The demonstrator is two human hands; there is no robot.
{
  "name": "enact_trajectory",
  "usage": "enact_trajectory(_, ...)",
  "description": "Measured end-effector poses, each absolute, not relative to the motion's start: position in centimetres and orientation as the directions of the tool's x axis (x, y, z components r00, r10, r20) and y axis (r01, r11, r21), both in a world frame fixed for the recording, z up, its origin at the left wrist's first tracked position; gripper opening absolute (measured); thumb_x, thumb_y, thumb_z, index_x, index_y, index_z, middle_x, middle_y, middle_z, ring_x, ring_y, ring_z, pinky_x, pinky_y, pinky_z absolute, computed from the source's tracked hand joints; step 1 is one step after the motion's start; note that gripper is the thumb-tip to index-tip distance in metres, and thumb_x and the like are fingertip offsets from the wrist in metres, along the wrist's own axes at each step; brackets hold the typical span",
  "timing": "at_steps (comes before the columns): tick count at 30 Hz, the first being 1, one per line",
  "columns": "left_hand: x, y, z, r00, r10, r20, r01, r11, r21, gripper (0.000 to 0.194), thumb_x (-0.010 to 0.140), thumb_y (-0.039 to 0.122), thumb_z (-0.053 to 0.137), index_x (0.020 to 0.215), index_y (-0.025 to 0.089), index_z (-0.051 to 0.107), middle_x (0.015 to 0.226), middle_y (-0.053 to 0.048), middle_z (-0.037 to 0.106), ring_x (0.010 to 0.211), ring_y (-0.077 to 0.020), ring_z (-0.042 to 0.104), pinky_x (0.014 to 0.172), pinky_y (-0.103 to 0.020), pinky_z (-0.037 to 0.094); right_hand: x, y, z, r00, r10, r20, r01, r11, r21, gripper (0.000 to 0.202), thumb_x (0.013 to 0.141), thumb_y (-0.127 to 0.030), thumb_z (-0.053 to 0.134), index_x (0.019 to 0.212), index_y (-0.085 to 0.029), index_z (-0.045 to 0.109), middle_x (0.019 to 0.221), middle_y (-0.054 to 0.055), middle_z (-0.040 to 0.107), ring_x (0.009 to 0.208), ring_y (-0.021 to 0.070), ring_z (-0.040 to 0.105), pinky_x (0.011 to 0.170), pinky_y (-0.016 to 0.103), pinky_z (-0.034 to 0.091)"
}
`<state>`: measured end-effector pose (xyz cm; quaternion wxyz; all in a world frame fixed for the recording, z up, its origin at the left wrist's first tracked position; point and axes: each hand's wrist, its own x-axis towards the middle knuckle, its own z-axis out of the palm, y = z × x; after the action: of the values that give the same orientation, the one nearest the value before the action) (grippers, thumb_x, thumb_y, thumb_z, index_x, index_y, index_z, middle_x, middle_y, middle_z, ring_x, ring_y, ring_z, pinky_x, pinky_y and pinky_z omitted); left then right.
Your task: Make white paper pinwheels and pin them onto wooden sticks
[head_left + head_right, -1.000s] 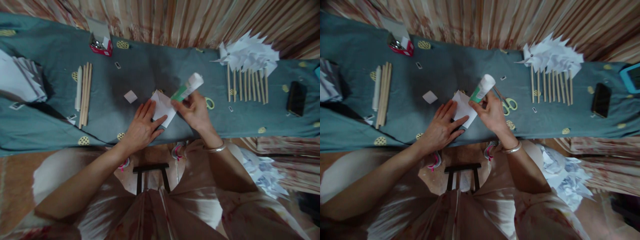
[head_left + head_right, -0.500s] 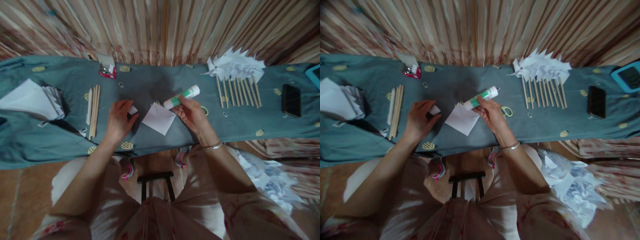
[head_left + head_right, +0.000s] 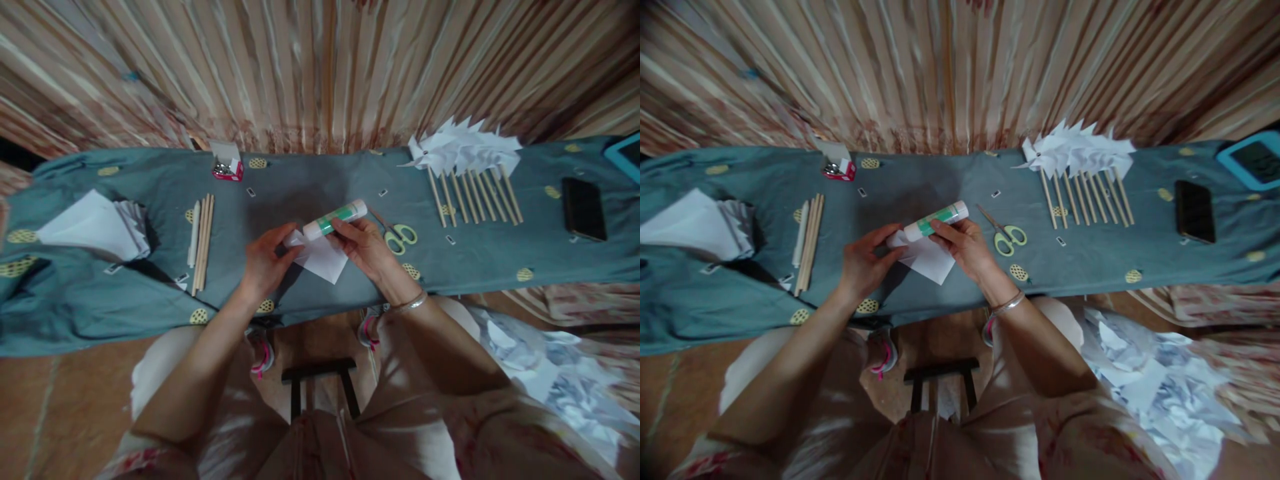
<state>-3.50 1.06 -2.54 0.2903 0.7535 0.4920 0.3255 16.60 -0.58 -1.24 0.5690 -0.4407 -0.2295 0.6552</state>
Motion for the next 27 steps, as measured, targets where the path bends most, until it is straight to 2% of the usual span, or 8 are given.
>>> enact_trajectory(8, -3.8, 1.0, -2.5, 0.343, 0.896, 0.282, 0.542, -0.434, 0.72, 0.037, 0.086, 0.031, 0.068, 0.122, 0.021, 0.066, 0.119, -0.008, 0.073, 0.105, -0.0221, 0.07, 0.096, -0.039, 0.055, 16.1, -0.4, -1.6, 0.046, 0.953, -0.298, -0.487, -0.239, -0.84, 0.035, 0.054, -0.037, 0.092, 0.075, -0.02, 0.07, 0.079, -0.003, 0.072, 0.076, 0.0111, 0.069, 0.082, 0.025, 0.061)
enact_trajectory(14, -3.8, 0.7, -2.1, 0.36, 0.885, 0.294, 0.556, -0.457, 0.694, 0.038, 0.087, 0.032, 0.068, 0.123, 0.019, 0.066, 0.12, -0.008, 0.073, 0.106, -0.0216, 0.069, 0.096, -0.038, 0.054, 15.6, -0.4, -1.5, 0.07, 0.946, -0.316, -0.499, -0.241, -0.832, 0.037, 0.048, -0.035, 0.094, 0.072, -0.02, 0.071, 0.08, -0.002, 0.072, 0.075, 0.0126, 0.069, 0.079, 0.027, 0.06)
enact_trajectory(21, -4.0, 0.9, -2.3, 0.42, 0.829, 0.369, 0.595, -0.559, 0.578, 0.035, 0.09, 0.033, 0.065, 0.123, 0.02, 0.064, 0.119, -0.009, 0.073, 0.105, -0.0214, 0.069, 0.093, -0.037, 0.055, 15.3, -0.5, -1.7, 0.048, 0.955, -0.293, -0.459, -0.239, -0.856, 0.037, 0.051, -0.038, 0.094, 0.074, -0.019, 0.071, 0.076, -0.001, 0.073, 0.072, 0.0138, 0.069, 0.073, 0.028, 0.06)
enact_trajectory(27, -4.3, 1.0, -2.7, 0.433, 0.768, 0.472, 0.591, -0.637, 0.494, 0.034, 0.093, 0.035, 0.062, 0.123, 0.02, 0.063, 0.116, -0.009, 0.074, 0.104, -0.0221, 0.07, 0.092, -0.037, 0.056, 14.4, -0.5, -2.0, 0.036, 0.957, -0.289, -0.441, -0.245, -0.864, 0.038, 0.053, -0.042, 0.093, 0.075, -0.018, 0.073, 0.078, 0.001, 0.075, 0.07, 0.0138, 0.069, 0.075, 0.03, 0.06)
